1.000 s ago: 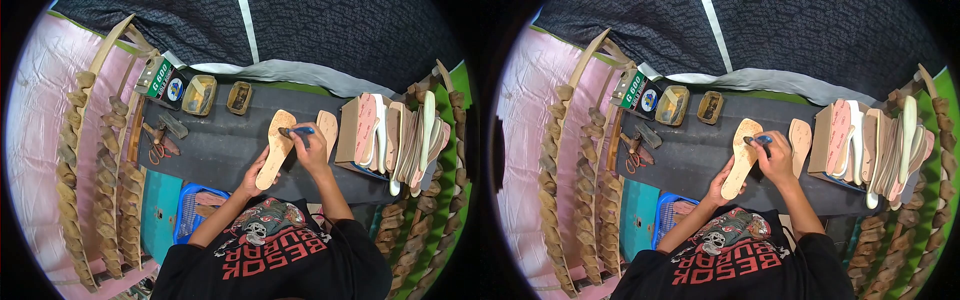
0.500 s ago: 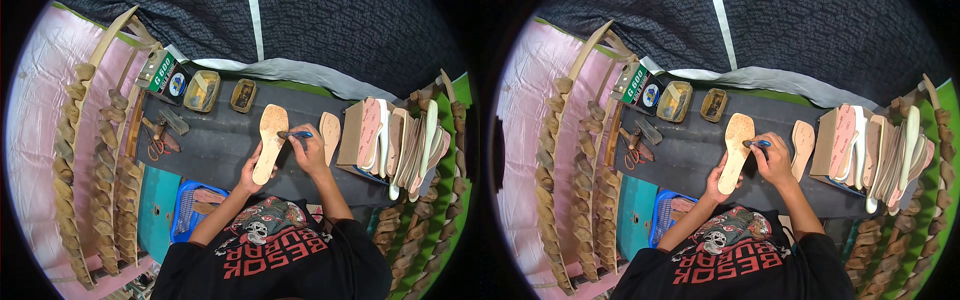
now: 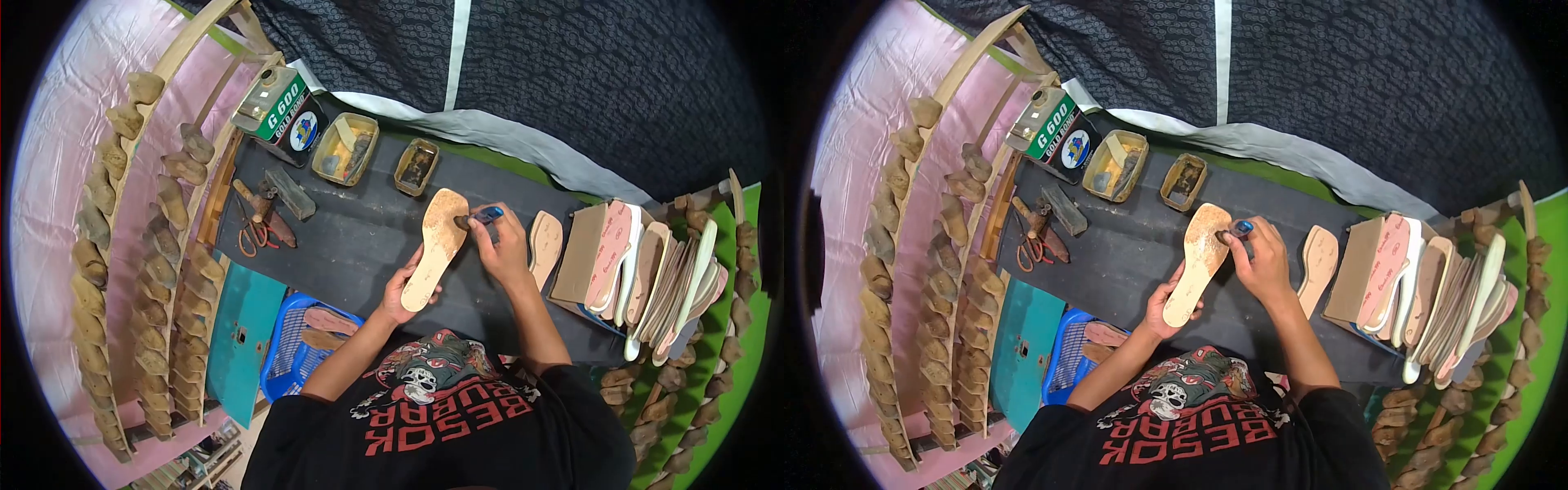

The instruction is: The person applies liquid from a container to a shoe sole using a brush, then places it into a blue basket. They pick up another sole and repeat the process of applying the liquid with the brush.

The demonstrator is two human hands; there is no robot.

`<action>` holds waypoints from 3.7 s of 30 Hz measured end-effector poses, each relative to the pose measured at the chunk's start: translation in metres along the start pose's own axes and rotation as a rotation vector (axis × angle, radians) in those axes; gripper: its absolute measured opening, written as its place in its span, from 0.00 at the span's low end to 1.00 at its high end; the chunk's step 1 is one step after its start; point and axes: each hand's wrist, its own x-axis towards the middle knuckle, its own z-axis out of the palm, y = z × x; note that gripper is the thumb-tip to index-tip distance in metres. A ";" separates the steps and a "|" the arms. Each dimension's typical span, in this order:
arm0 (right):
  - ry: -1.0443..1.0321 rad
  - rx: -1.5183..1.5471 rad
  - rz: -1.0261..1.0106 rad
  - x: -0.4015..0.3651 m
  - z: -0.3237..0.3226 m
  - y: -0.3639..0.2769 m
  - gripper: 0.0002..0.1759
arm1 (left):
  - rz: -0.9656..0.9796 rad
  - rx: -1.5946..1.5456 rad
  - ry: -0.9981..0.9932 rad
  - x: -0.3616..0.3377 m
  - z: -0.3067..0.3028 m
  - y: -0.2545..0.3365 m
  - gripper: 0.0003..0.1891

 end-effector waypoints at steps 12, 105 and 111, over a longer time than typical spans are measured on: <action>0.095 0.103 0.171 0.077 0.100 0.041 0.09 | -0.024 -0.156 0.096 -0.024 -0.049 0.016 0.39; -0.072 0.047 -0.214 -0.004 0.003 -0.063 0.09 | 0.289 0.196 -0.056 0.002 0.046 0.024 0.38; 0.057 0.056 -0.139 -0.001 0.001 -0.050 0.09 | 0.241 0.224 -0.074 -0.002 0.049 0.029 0.38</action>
